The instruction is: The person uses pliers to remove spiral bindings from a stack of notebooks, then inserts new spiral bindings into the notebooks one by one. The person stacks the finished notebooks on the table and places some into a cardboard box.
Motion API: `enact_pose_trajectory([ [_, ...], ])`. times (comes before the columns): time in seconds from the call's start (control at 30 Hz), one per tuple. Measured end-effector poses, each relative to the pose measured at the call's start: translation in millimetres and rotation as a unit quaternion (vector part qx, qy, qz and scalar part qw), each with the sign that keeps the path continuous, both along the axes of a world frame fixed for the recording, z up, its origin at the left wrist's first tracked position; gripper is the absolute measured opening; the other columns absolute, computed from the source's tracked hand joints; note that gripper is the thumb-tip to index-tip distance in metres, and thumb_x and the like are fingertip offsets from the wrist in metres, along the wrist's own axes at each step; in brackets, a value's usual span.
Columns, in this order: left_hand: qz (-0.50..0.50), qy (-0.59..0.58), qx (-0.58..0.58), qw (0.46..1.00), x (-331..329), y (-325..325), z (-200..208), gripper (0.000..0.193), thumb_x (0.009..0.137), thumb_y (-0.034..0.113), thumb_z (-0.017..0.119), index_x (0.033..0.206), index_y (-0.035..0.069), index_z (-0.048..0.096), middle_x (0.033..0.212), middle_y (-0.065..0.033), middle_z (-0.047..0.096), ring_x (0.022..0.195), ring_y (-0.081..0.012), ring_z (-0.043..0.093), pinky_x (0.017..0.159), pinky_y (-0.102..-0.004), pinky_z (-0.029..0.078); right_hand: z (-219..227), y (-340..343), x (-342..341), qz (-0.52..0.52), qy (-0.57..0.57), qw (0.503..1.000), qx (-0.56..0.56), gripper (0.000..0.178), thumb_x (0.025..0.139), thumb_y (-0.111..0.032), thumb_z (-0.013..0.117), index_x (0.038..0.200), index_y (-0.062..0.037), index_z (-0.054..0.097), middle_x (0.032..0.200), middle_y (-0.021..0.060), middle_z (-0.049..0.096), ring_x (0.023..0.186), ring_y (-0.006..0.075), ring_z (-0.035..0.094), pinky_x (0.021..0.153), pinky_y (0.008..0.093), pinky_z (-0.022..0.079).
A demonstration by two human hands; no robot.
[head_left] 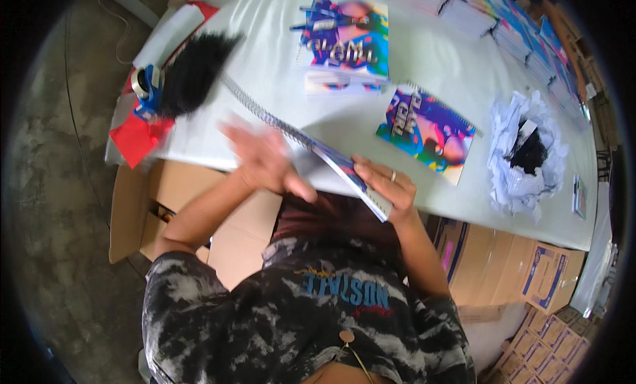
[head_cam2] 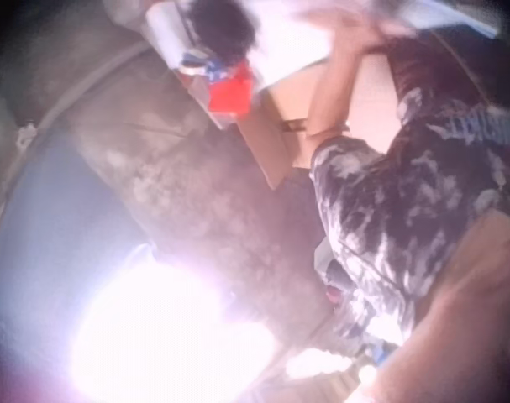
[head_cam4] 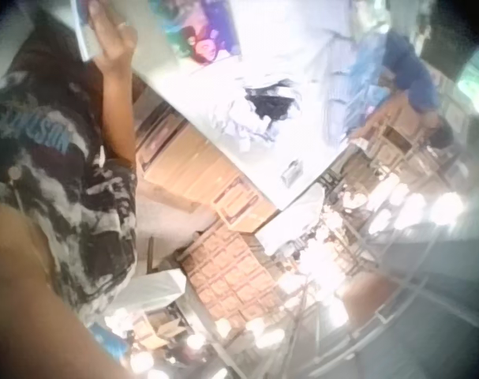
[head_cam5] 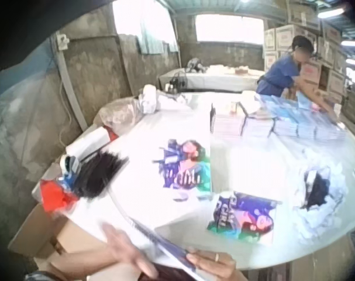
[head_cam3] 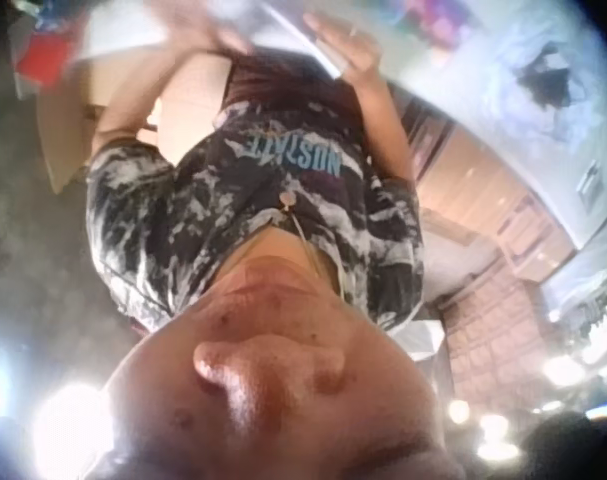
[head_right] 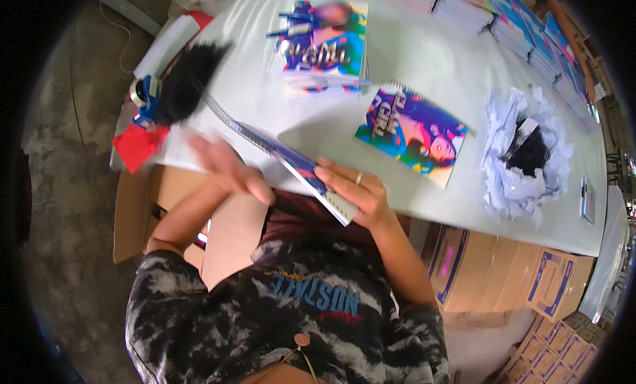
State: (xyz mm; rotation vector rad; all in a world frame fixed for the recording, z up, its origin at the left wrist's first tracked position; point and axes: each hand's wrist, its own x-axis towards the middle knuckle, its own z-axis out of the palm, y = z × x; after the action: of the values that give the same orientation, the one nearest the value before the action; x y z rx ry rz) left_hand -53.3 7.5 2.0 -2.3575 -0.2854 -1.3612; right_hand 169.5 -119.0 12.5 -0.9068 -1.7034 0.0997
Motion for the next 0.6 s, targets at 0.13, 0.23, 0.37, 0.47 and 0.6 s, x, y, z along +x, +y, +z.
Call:
enact_pose_trajectory([
  [0.13, 0.085, -0.046, -0.161, 0.982, 22.8, 1.4, -45.3, 0.107, 0.075, 0.076, 0.038, 0.14, -0.004, 0.013, 0.143, -0.0319, 0.011, 0.132, -0.048, 0.012, 0.107, -0.0563, 0.004, 3.1, -2.4, -10.9, 0.033, 0.012, 0.998, -0.055, 0.034, 0.072, -0.002, 0.069, 0.105, 0.0024, 0.063, 0.099, 0.021, 0.065, 0.086, 0.0281, 0.067, 0.074, 0.0326, 0.054],
  [0.23, -0.16, 0.075, -0.057, 0.983, 15.8, -18.3, -15.9, 0.109, 0.07, 0.078, 0.044, 0.139, -0.004, 0.022, 0.143, -0.031, 0.015, 0.131, -0.053, 0.011, 0.106, -0.0583, 0.002, -1.2, 0.3, -2.6, 0.006, 0.015, 1.0, -0.02, 0.033, 0.071, -0.001, 0.068, 0.104, 0.0022, 0.064, 0.099, 0.0201, 0.065, 0.086, 0.0282, 0.067, 0.074, 0.0332, 0.054],
  [0.37, -0.128, 0.052, -0.098, 0.986, 18.0, -28.3, -10.3, 0.106, 0.069, 0.076, 0.048, 0.139, 0.0, 0.027, 0.141, -0.0265, 0.023, 0.131, -0.0487, 0.016, 0.105, -0.0581, 0.011, 2.2, -0.8, -12.2, 0.032, 0.019, 0.998, -0.049, 0.035, 0.072, -0.002, 0.067, 0.106, 0.0015, 0.063, 0.101, 0.0189, 0.065, 0.09, 0.0292, 0.066, 0.076, 0.0333, 0.053],
  [0.47, -0.104, 0.007, -0.181, 0.978, 35.1, -13.3, -30.6, 0.102, 0.068, 0.076, 0.051, 0.138, 0.004, 0.032, 0.14, -0.022, 0.029, 0.131, -0.0439, 0.021, 0.104, -0.0575, 0.018, -3.2, 4.3, -7.6, 0.006, 0.043, 0.998, -0.052, 0.035, 0.073, -0.002, 0.066, 0.108, 0.0014, 0.063, 0.103, 0.019, 0.064, 0.092, 0.0292, 0.065, 0.076, 0.0333, 0.053],
  [0.6, -0.11, 0.021, -0.023, 0.993, 26.0, -11.1, 6.5, 0.101, 0.066, 0.077, 0.051, 0.125, -0.004, 0.04, 0.125, -0.028, 0.043, 0.119, -0.0415, 0.037, 0.098, -0.0576, 0.026, -0.1, 4.9, -5.7, 0.0, 0.0, 0.998, -0.065, 0.039, 0.073, -0.002, 0.066, 0.112, 0.0017, 0.061, 0.105, 0.0187, 0.064, 0.093, 0.0287, 0.065, 0.076, 0.0331, 0.053],
])
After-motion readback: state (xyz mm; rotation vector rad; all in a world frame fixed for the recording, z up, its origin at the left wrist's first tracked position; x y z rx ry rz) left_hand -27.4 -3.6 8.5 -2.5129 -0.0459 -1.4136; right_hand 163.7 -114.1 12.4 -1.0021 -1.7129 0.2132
